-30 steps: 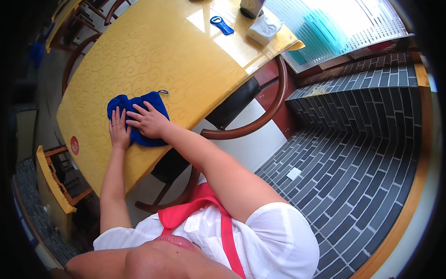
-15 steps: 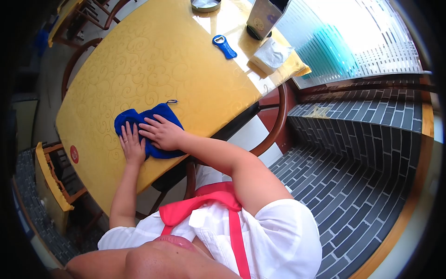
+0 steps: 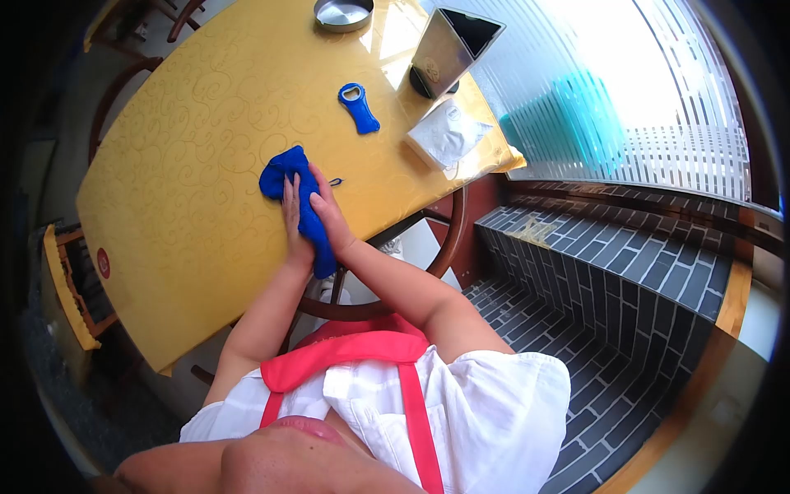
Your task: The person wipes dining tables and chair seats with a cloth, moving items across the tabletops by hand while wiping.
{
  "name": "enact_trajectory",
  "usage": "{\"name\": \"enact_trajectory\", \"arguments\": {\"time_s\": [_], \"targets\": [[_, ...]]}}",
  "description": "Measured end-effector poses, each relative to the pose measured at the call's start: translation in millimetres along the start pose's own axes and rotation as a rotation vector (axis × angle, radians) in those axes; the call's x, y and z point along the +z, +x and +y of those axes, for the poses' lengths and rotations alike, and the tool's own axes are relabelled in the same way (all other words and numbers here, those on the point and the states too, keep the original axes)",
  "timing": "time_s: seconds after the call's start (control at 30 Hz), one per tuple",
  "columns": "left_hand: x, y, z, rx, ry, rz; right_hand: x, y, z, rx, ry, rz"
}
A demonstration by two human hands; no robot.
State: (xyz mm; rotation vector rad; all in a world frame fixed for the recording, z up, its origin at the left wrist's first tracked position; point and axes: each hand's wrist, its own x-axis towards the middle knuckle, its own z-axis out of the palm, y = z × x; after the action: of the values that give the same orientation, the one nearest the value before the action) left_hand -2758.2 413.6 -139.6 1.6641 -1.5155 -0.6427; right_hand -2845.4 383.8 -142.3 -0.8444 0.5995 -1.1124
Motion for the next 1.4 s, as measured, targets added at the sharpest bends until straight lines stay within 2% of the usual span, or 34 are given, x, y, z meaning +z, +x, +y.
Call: {"name": "enact_trajectory", "arguments": {"time_s": [0.03,0.07,0.1,0.17,0.2,0.23,0.3,0.37,0.43,0.5,0.53,0.63,0.67,0.7,0.73,0.77,0.8,0.87,0.97,1.0,1.03,1.07,1.1,1.13,1.17,1.23,1.3,1.37,1.4], "targets": [[4.6,1.8,19.4,0.024,-0.058,0.058,-7.9,-2.0,3.3,0.111,0.252,0.031],[10.6,-0.4,34.4,-0.094,-0.047,0.045,-28.4,4.9,17.7,0.233,0.520,-0.003],[12.6,2.2,35.0,-0.056,0.016,0.023,-43.4,4.9,28.9,0.218,0.569,-0.073],[-7.1,13.2,56.9,-0.061,0.166,-0.136,-49.2,6.3,-6.9,0.388,1.145,-0.221],[-21.7,24.9,75.9,-0.159,0.374,-0.237,-53.1,5.6,-18.4,0.584,1.214,-0.070],[-29.3,35.8,92.7,-0.056,0.610,-0.200,-49.6,5.4,-37.9,0.548,1.288,-0.249],[-18.8,57.8,118.0,0.163,0.741,-0.010,-51.7,2.3,-53.8,0.555,1.325,-0.296],[18.1,75.8,148.3,0.263,0.445,-0.179,-56.9,-3.4,-62.0,0.564,1.328,-0.288],[63.0,84.3,171.5,0.243,0.419,-0.397,-62.1,-10.1,-63.9,0.578,1.299,-0.264],[102.7,92.4,178.2,0.185,0.439,-0.417,-66.8,-14.8,-62.2,0.577,1.254,-0.243],[116.5,97.4,174.1,0.157,0.446,-0.422,-66.5,-16.3,-58.0,0.566,1.214,-0.231],[138.9,103.2,146.1,0.164,0.278,-0.234,-75.0,-25.2,-51.8,0.505,1.001,-0.194],[137.6,103.2,144.7,0.129,0.268,-0.257,-78.9,-29.5,-51.3,0.499,0.942,-0.184],[133.5,102.7,143.5,0.093,0.259,-0.284,-76.5,-35.4,-72.6,0.698,1.327,-0.072],[128.1,101.5,142.2,0.054,0.247,-0.310,-80.1,-44.0,-84.9,0.550,1.423,-0.176],[120.5,101.7,140.7,0.085,0.250,-0.325,-84.8,-53.5,-86.3,0.312,0.548,-0.204],[110.5,103.7,139.4,0.118,0.252,-0.338,-89.6,-63.2,-87.6,0.189,-0.365,-0.138],[87.9,106.0,141.3,0.260,0.286,-0.308,-95.9,-72.5,-136.2,0.376,0.156,-0.039],[53.7,101.0,143.1,0.357,0.361,-0.418,-118.0,-90.2,-201.5,0.628,0.942,0.135],[47.5,96.2,140.5,0.354,0.372,-0.444,-137.5,-94.4,-202.2,0.473,0.899,-0.012],[41.7,90.8,138.4,0.353,0.393,-0.500,-150.6,-99.0,-204.6,0.424,0.755,0.094],[36.1,86.9,136.9,0.355,0.416,-0.556,-158.4,-95.0,-219.2,0.331,0.552,0.082],[31.4,83.1,134.3,0.359,0.440,-0.613,-153.9,-86.9,-236.0,0.276,0.315,0.232],[29.5,79.8,129.8,0.336,0.448,-0.656,-168.7,-77.9,-230.3,0.148,0.293,0.188],[30.9,79.6,123.9,0.321,0.457,-0.695,-178.2,-66.3,-233.1,0.108,0.293,0.157],[36.5,79.6,110.9,0.301,0.378,-0.686,-166.7,-49.1,-232.6,0.072,0.190,0.342],[41.6,78.6,98.5,0.278,0.203,-0.595,-163.3,-7.8,-227.2,-0.032,-0.434,-0.014],[42.3,82.9,94.8,0.261,0.142,-0.660,-142.3,26.0,-207.2,-0.156,-0.741,-0.374],[38.3,85.3,104.5,0.303,-0.058,-0.619,-142.1,34.3,-200.0,-0.170,-0.837,-0.464]]}}
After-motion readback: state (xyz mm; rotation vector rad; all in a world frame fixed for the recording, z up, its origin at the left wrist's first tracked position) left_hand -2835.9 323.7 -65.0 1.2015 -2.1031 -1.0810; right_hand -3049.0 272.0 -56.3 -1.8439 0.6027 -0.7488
